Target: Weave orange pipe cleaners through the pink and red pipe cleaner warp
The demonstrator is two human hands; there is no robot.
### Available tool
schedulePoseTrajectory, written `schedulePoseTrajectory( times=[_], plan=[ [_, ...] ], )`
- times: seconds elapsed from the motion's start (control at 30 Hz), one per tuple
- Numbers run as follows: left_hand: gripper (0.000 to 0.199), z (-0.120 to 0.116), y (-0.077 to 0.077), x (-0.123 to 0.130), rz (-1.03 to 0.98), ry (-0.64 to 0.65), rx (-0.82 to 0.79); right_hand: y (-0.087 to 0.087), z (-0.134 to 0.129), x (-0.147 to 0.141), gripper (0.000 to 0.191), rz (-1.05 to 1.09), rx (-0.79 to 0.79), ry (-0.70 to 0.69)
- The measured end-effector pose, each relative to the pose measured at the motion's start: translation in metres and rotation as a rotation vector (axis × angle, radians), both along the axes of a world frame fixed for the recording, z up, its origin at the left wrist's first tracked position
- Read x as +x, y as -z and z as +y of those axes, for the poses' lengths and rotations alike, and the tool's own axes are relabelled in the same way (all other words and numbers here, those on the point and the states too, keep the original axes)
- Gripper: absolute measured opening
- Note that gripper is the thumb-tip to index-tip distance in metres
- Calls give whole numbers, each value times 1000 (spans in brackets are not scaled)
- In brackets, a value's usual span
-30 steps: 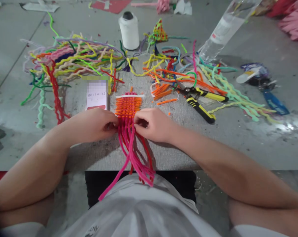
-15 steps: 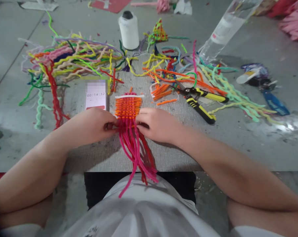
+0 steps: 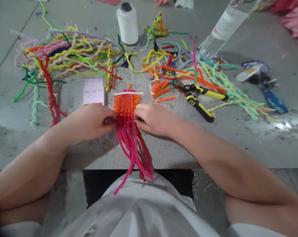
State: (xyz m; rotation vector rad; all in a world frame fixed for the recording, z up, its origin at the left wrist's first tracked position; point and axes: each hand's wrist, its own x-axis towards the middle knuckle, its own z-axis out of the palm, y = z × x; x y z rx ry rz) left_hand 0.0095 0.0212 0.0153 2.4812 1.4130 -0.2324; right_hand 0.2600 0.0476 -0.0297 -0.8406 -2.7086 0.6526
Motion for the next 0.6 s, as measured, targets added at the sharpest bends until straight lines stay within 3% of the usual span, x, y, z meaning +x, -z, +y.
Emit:
schedulePoseTrajectory(
  times=[0.37,0.6],
  plan=[
    [15,-1,1,6,-31,-102,48,0,-7,-8,14,-56,45,199],
    [16,-4,2,10,-13,-204,44,1,-8,-9,15,-38,30,248]
  ],
)
